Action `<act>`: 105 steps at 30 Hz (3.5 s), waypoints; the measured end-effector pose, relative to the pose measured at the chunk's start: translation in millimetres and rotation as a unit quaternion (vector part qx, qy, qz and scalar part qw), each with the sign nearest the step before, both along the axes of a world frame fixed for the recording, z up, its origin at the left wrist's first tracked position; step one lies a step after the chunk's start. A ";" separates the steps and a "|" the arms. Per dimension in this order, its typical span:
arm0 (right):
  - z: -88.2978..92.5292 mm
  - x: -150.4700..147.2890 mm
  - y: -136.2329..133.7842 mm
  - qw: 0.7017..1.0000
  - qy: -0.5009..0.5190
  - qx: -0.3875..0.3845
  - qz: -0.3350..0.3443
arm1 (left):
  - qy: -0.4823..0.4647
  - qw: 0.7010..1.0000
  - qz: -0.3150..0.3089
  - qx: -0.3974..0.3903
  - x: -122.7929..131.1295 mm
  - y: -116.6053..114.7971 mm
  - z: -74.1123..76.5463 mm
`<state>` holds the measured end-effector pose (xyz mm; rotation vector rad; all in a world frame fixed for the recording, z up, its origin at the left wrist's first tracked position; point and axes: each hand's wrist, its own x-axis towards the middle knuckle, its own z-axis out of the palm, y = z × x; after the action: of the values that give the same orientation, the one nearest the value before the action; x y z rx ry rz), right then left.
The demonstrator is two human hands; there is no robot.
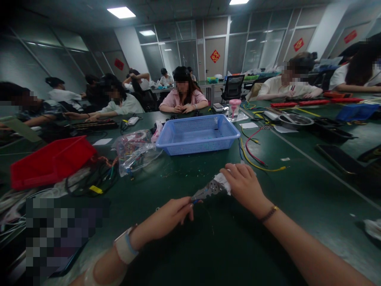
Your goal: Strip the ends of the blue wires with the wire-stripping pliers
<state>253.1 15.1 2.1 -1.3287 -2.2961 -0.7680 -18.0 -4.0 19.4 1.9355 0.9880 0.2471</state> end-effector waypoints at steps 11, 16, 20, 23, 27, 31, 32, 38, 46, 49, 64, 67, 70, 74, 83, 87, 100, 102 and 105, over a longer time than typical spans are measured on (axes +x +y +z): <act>-8.0 9.0 -0.7 0.997 0.002 0.003 0.080 | -0.147 0.949 0.006 -0.279 -0.5 5.0 -10.8; -6.9 7.8 -2.4 0.997 0.001 -0.007 0.076 | -0.180 0.935 0.006 -0.305 0.3 4.1 -8.8; -7.8 4.9 -0.1 0.998 -0.012 -0.053 0.043 | -0.182 0.929 0.031 -0.319 2.4 2.8 -12.8; -8.2 3.1 1.4 0.996 -0.011 -0.077 0.034 | -0.188 0.923 0.044 -0.333 2.9 2.4 -14.5; -8.5 2.4 2.1 0.994 0.020 -0.099 0.044 | -0.209 0.909 0.048 -0.357 2.0 2.4 -10.3; -11.3 4.5 3.9 0.992 0.026 -0.095 0.073 | -0.230 0.894 0.045 -0.382 1.3 1.9 -9.0; -11.9 5.1 4.4 0.992 0.021 -0.088 0.082 | -0.232 0.891 0.040 -0.389 1.0 1.9 -9.8; -9.7 5.6 3.0 0.991 -0.007 -0.059 0.124 | -0.206 0.886 -0.010 -0.414 -1.3 1.9 -15.6; -11.2 1.0 -2.4 0.994 -0.016 -0.058 0.088 | -0.220 0.880 0.015 -0.420 5.7 -3.8 -19.0; -12.9 -3.1 -2.3 0.996 -0.004 -0.074 0.053 | -0.230 0.885 0.026 -0.405 6.7 -4.4 -19.3; -18.7 -32.4 -8.8 0.988 0.083 -0.119 0.047 | -0.273 0.888 0.125 -0.348 14.0 -7.0 -26.8; -21.6 -31.9 -7.8 0.989 0.076 -0.121 0.041 | -0.265 0.890 0.126 -0.349 14.1 -7.5 -26.1; -24.0 -30.9 -7.2 0.991 0.065 -0.114 0.026 | -0.265 0.892 0.121 -0.345 13.9 -7.5 -26.0; -24.7 -30.5 -7.8 0.995 0.037 -0.092 0.018 | -0.265 0.894 0.109 -0.345 13.3 -7.7 -26.4; -15.8 -27.8 -7.3 0.998 -0.022 -0.066 -0.001 | -0.259 0.894 0.098 -0.351 13.8 -8.4 -26.7; -13.3 -25.6 -7.1 0.998 -0.029 -0.062 -0.011 | -0.244 0.900 0.088 -0.350 13.9 -8.1 -24.6; -18.0 -16.7 0.1 0.988 0.045 -0.144 0.026 | -0.248 0.898 0.055 -0.360 11.0 -6.8 -22.2; -17.9 -14.5 1.2 0.988 0.046 -0.143 0.034 | -0.243 0.899 0.049 -0.362 10.4 -6.3 -21.8; -16.0 -12.4 1.7 0.988 0.047 -0.140 0.046 | -0.237 0.899 0.040 -0.367 9.5 -6.0 -21.5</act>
<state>240.7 16.8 -13.9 -1.3304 -2.4362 -0.3532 -8.5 -9.9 -2.1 1.0704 0.6893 0.3173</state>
